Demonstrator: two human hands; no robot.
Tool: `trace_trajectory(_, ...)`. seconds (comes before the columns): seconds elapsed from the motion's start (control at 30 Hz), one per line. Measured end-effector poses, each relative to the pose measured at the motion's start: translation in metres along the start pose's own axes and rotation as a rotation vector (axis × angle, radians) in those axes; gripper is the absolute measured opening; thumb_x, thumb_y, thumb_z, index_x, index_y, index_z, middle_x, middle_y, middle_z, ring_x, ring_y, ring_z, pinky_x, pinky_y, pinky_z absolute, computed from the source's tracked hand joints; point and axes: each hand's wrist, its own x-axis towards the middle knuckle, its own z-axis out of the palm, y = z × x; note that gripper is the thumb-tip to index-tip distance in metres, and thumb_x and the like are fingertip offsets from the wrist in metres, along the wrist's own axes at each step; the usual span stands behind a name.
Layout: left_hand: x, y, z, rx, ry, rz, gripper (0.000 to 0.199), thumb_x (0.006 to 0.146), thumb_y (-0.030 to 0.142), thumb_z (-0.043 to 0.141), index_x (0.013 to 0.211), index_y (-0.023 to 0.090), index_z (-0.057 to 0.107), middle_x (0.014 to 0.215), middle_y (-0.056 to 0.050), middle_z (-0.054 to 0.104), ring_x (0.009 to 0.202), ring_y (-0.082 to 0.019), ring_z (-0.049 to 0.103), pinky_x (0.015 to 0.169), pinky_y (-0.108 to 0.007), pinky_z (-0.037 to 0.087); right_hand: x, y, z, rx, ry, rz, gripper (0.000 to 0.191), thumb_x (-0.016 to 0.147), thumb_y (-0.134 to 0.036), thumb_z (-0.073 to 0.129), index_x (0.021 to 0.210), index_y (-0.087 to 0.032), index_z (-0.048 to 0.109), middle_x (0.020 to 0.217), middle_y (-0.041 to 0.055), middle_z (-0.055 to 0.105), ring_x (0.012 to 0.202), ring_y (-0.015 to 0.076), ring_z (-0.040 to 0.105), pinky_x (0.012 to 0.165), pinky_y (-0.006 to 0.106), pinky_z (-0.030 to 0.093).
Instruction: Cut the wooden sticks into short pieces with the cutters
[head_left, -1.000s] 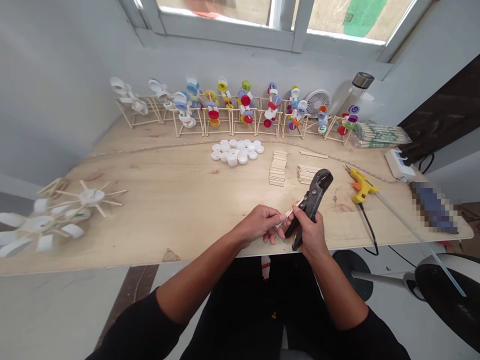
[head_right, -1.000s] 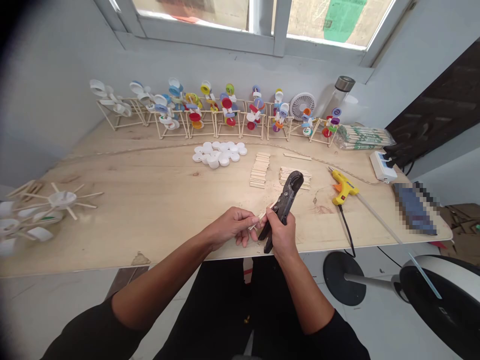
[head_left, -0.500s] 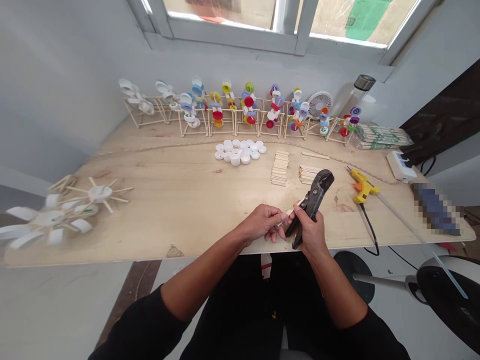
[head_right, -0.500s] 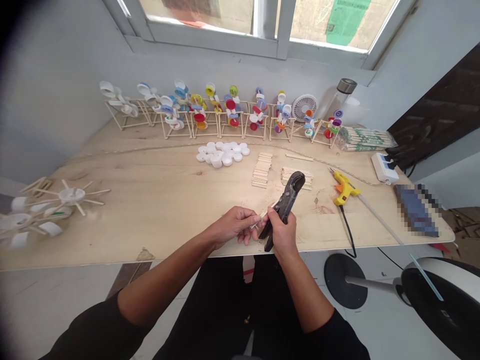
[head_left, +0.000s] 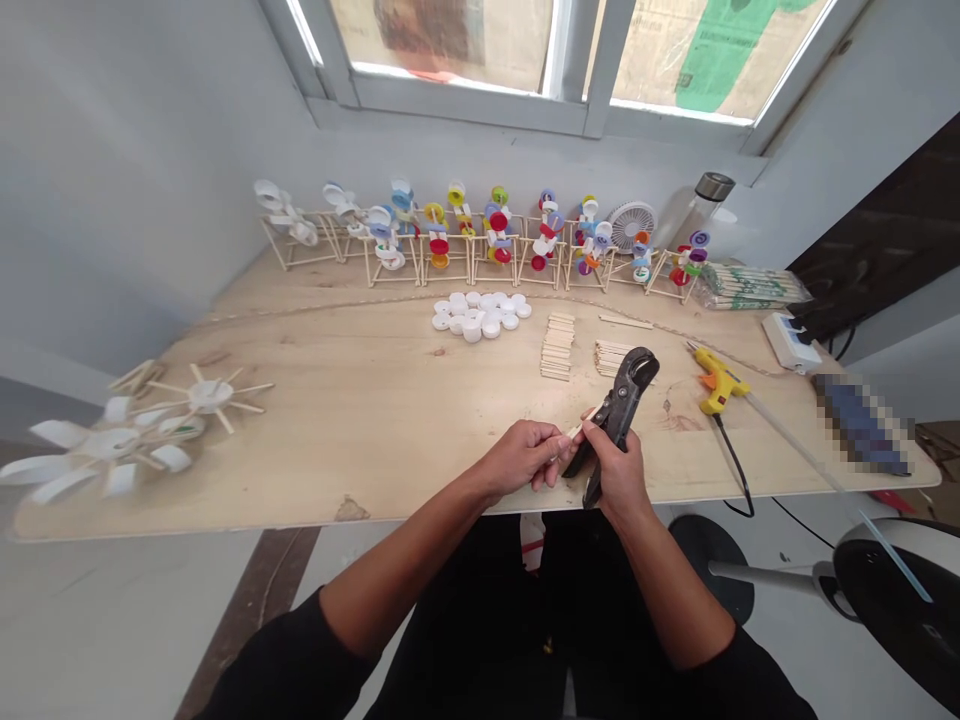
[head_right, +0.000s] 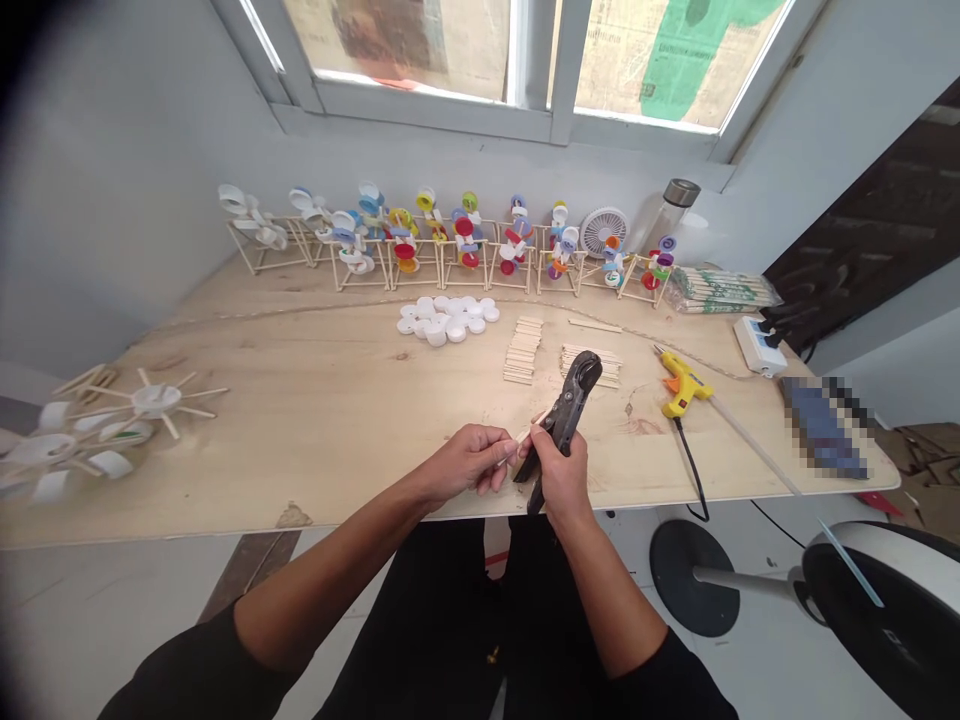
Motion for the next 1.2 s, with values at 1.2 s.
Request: trace_trajectory(1.2,-0.021,0.083,-0.027,0.913,0.027,0.251,0.033,0.085,0.027,0.039,0.057,0.015,0.052,0.047,0.002,0.053,0.044,-0.008,0.044,0.048,-0.019,0.03,-0.033,-0.038,-0.013,-0.82,-0.419,0.026,0.021,0.077,-0.029,0.048,0.094,-0.018,0.054,0.07,-0.001,0.056,0.063,0.0151,0.052,0.06,0.025,0.04)
